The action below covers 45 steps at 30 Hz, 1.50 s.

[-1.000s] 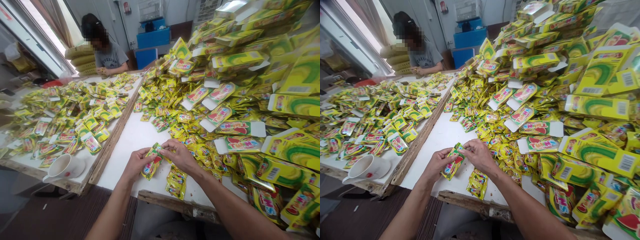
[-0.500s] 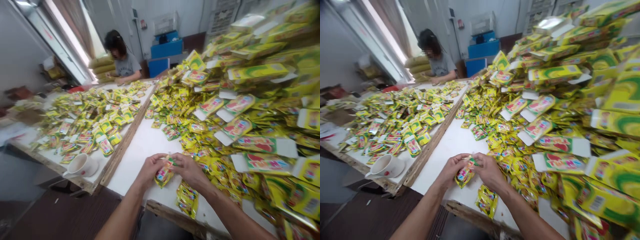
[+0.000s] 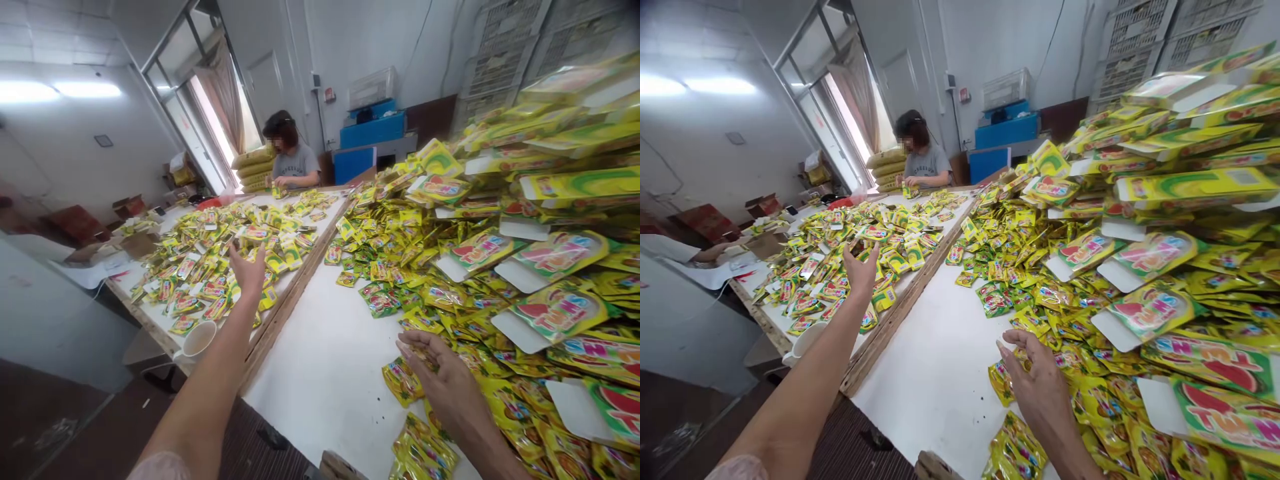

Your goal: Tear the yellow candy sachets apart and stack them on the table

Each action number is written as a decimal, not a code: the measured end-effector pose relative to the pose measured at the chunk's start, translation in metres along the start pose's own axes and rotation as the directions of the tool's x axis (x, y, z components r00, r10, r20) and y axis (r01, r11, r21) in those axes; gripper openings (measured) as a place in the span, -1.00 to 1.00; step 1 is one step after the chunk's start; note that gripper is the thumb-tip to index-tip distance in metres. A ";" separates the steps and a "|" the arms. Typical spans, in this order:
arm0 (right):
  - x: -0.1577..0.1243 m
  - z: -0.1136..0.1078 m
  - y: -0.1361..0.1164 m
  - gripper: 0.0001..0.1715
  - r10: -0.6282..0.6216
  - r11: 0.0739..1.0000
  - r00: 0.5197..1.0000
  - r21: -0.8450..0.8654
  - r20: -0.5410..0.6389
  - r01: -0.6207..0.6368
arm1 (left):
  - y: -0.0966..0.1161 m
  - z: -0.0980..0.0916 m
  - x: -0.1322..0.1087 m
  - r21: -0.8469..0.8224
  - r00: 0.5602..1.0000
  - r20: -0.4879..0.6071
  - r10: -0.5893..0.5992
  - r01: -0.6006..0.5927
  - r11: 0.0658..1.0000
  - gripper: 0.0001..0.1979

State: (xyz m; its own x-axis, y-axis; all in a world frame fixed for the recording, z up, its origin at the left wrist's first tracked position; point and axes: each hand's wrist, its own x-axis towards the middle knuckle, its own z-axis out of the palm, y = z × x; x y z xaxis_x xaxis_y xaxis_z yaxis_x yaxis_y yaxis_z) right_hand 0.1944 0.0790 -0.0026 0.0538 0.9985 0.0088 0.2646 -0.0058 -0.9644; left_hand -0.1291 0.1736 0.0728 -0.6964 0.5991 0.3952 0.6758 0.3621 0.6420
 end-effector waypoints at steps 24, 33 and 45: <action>0.008 -0.018 -0.014 -0.72 0.009 0.997 0.994 -0.081 -0.106 -0.017 | 0.095 0.118 -0.134 -0.172 0.425 0.777 0.464 -0.566 0.806 -0.46; 0.007 -0.004 0.004 -0.61 -0.208 0.905 0.978 -0.379 0.004 0.194 | 0.056 0.068 -0.175 -0.459 0.409 0.864 0.294 0.401 0.793 -0.69; 0.006 -0.015 -0.010 -0.89 -0.194 0.937 0.976 -0.314 -0.104 0.152 | 0.054 0.023 -0.207 -0.474 0.704 0.647 0.292 0.072 0.877 -0.67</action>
State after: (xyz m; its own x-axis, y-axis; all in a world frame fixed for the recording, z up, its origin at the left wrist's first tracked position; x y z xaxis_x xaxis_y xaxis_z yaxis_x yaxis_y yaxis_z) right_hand 0.2067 0.0841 0.0111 0.1015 0.9695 0.2229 0.5587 0.1298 -0.8191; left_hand 0.0567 0.0859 0.0104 -0.1369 0.9897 0.0409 0.4286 0.0220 0.9032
